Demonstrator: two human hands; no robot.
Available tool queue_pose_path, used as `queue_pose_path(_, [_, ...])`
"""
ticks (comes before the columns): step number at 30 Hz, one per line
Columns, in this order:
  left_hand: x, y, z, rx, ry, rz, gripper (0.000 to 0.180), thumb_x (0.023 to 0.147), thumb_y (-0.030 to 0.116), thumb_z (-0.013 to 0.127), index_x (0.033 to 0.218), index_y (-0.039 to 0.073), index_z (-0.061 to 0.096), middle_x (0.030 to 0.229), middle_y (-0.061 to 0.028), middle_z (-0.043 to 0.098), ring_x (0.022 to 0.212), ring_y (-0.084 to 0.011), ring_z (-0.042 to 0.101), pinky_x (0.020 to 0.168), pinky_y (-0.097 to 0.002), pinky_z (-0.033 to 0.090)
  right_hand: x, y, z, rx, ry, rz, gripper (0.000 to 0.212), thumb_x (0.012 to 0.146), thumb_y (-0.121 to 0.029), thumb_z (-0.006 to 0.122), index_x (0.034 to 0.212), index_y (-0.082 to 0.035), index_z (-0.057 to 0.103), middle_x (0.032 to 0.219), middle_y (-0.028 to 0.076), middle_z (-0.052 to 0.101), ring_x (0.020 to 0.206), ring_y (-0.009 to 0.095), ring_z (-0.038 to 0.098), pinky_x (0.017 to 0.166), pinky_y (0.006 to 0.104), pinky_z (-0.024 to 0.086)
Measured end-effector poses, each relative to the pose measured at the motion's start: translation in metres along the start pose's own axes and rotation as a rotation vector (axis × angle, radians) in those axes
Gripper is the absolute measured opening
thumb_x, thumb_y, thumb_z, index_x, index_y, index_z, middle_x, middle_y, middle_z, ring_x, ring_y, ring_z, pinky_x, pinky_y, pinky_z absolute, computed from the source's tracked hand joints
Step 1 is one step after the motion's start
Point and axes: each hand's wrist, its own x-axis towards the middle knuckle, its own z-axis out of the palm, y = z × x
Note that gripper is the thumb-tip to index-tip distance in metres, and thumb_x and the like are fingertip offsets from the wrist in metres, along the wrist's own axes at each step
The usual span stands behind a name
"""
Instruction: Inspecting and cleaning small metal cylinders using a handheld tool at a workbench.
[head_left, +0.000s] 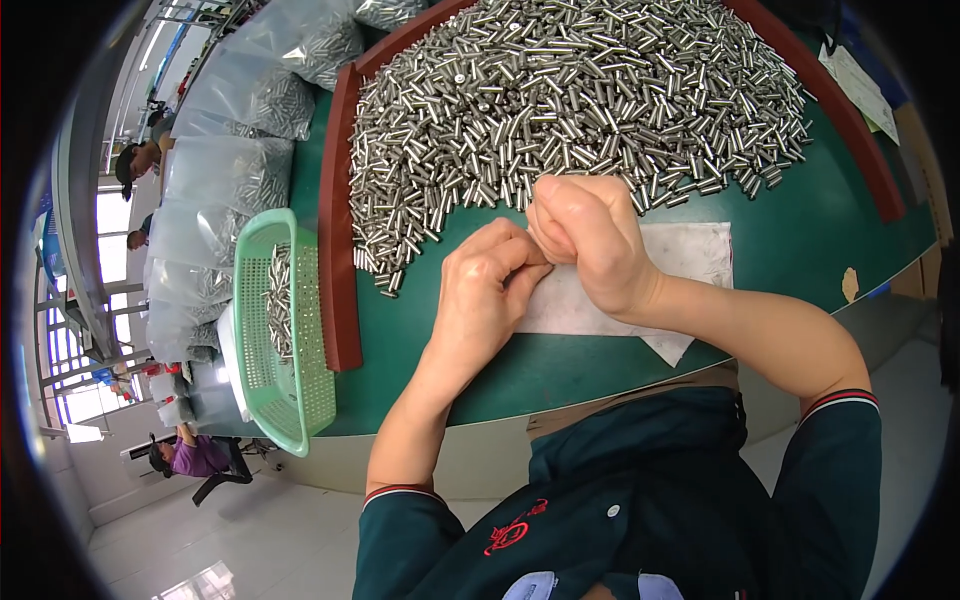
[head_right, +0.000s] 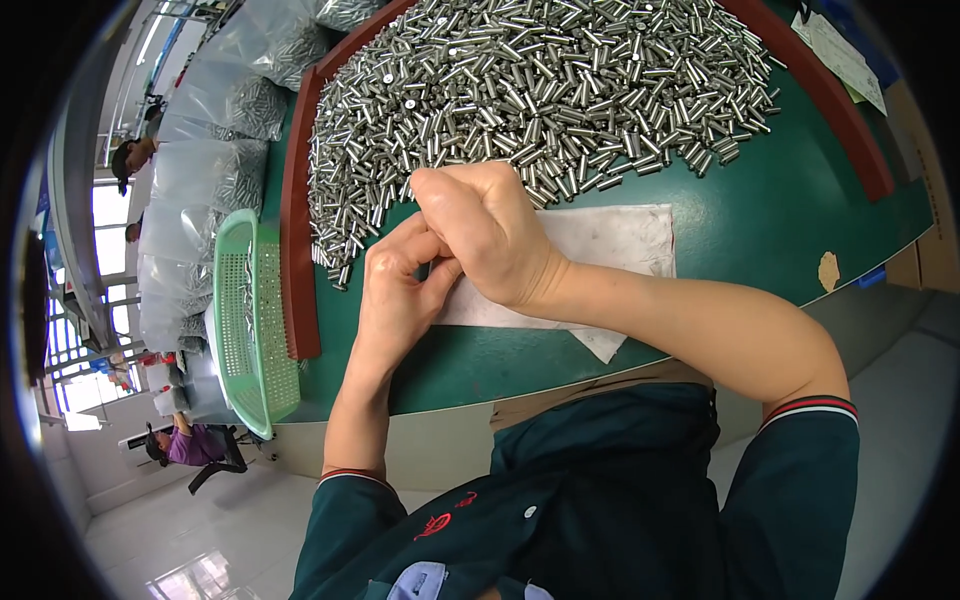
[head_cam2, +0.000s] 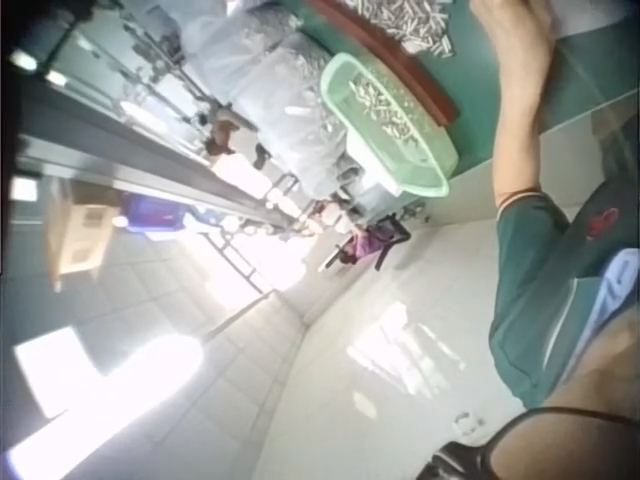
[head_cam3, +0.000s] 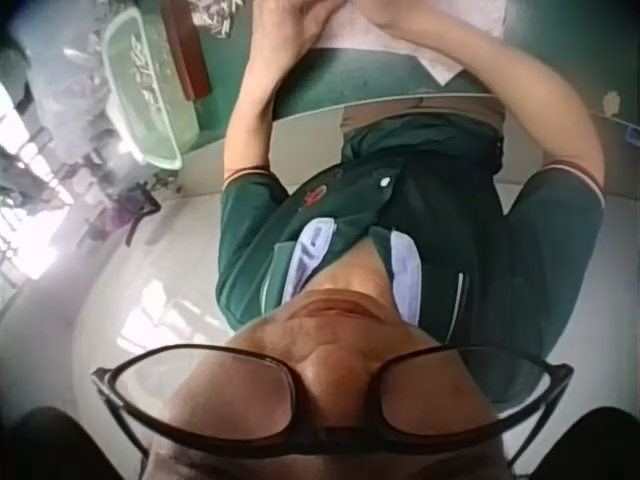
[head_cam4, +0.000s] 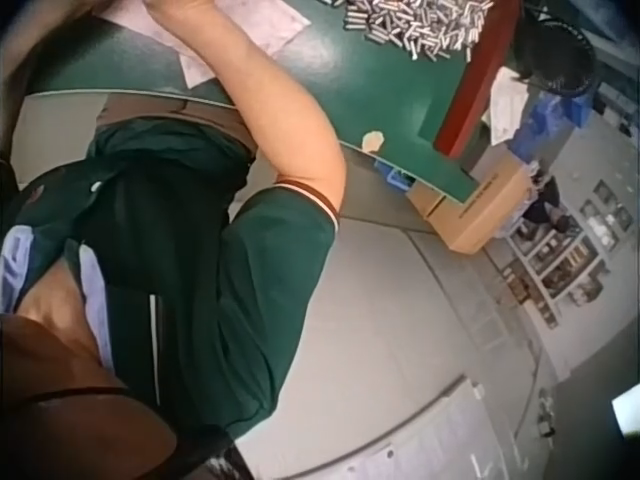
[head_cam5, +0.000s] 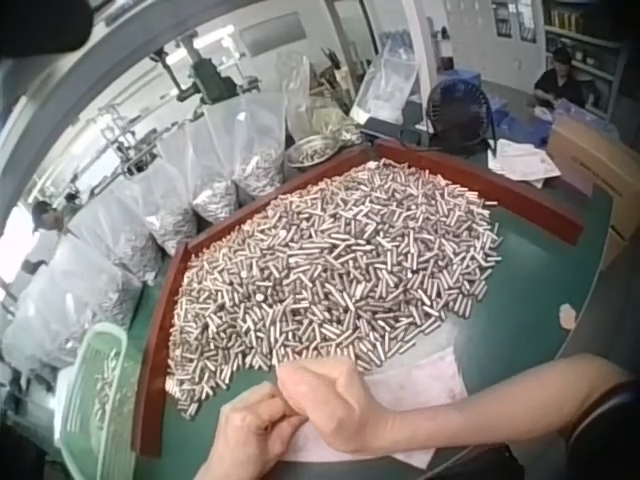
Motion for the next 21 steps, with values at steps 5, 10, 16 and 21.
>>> queue_pose_path(5, [-0.004,0.001,0.001,0.056,0.004,-0.007,0.010,0.064,-0.003,0.063,0.072,-0.001,0.058,0.068,-0.0087,0.053,0.060,-0.0253,0.053,0.053,-0.0328,0.043,0.002,0.001,-0.008,0.153,-0.009,0.095,0.035,0.084,-0.015,0.038,0.051,-0.006,0.032,0.047,-0.002,0.033,0.045,0.005,0.028,0.040,0.0231,0.023])
queue_pose_path(10, [-0.008,0.004,0.010,0.419,0.046,0.194,0.015,0.064,-0.001,0.062,0.078,-0.001,0.056,0.074,-0.0092,0.053,0.065,-0.0249,0.052,0.056,-0.0334,0.044,0.004,0.001,-0.010,0.192,-0.004,0.098,0.038,0.088,-0.020,0.030,0.051,-0.010,0.028,0.043,-0.001,0.026,0.038,0.007,0.020,0.037,0.0231,0.017])
queue_pose_path(16, [-0.006,0.003,0.014,0.528,0.041,0.205,0.011,0.063,-0.001,0.060,0.071,0.000,0.052,0.074,-0.0089,0.049,0.065,-0.0250,0.050,0.056,-0.0346,0.043,0.004,-0.001,-0.012,0.208,-0.010,0.120,0.040,0.090,-0.023,0.031,0.052,-0.010,0.028,0.043,-0.001,0.026,0.038,0.008,0.019,0.037,0.0233,0.018])
queue_pose_path(21, [0.000,-0.005,0.011,0.502,0.066,0.160,0.009,0.064,-0.001,0.060,0.071,0.000,0.053,0.073,-0.0088,0.050,0.065,-0.0250,0.051,0.055,-0.0339,0.043,0.006,0.000,-0.012,0.196,-0.028,0.106,0.040,0.089,-0.025,0.031,0.052,-0.010,0.028,0.043,-0.001,0.026,0.038,0.008,0.019,0.037,0.0236,0.018])
